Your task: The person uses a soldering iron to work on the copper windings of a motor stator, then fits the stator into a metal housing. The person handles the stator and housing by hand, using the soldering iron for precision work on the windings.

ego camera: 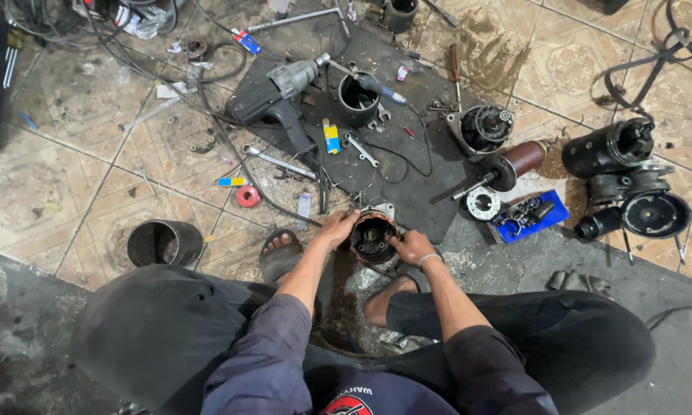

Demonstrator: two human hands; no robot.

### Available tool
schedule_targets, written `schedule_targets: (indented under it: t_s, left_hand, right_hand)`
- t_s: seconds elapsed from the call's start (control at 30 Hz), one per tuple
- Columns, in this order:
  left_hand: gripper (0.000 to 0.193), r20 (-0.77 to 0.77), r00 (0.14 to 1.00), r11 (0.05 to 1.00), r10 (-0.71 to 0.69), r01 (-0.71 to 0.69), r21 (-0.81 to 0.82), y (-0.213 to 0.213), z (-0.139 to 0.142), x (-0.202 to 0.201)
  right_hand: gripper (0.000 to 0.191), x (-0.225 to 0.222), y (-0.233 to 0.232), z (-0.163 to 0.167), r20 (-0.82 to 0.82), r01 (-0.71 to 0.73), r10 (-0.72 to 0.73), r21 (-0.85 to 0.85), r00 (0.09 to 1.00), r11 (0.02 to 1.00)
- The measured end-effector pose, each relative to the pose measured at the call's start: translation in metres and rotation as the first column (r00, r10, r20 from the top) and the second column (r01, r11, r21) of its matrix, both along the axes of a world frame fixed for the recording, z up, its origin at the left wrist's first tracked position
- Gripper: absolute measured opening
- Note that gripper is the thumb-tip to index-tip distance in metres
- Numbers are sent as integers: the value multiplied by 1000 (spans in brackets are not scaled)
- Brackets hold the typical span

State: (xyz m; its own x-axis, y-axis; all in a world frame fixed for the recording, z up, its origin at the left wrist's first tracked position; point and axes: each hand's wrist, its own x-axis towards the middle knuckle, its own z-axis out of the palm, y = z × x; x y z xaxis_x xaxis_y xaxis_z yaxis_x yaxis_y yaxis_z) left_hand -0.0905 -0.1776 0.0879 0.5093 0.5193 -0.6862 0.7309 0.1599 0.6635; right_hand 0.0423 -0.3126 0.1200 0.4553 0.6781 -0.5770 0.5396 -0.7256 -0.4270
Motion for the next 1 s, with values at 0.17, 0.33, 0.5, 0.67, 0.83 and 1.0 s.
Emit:
schedule_targets:
  t_s: [0.17, 0.33, 0.5, 0.67, 0.83, 1.0]
  left_hand:
    - [80, -6, 997, 988, -75, 75, 135, -2, -3, -2]
    - [90, 80, 996, 997, -31, 25, 75, -2, -3, -4]
    - [111, -19, 999, 999, -43, 43, 32, -2, 5, -3]
    - [117, -46, 995, 994, -87, 90, 60, -3, 9, -1]
    - [116, -70, 990, 984, -126, 134, 114, -1, 7, 1]
    - [108, -106, 985, 954, -136, 158, 254, -8, 8, 11]
  right_hand:
    - [64, -3, 1, -4, -33, 57, -59, -55, 998, 997]
    - [64, -1, -2, -2, -27, 162, -162, -28, 986, 986]
    - [64, -2, -1, 1, -9, 173, -174, -65, 985, 983]
    - [57, -3, -4, -1, 21, 140, -140, -15, 990, 990]
    - [55, -2, -6, -3, 65, 144, -146, 44, 987, 989]
    - [49, 0, -6, -2, 92, 148, -159, 112, 983, 983]
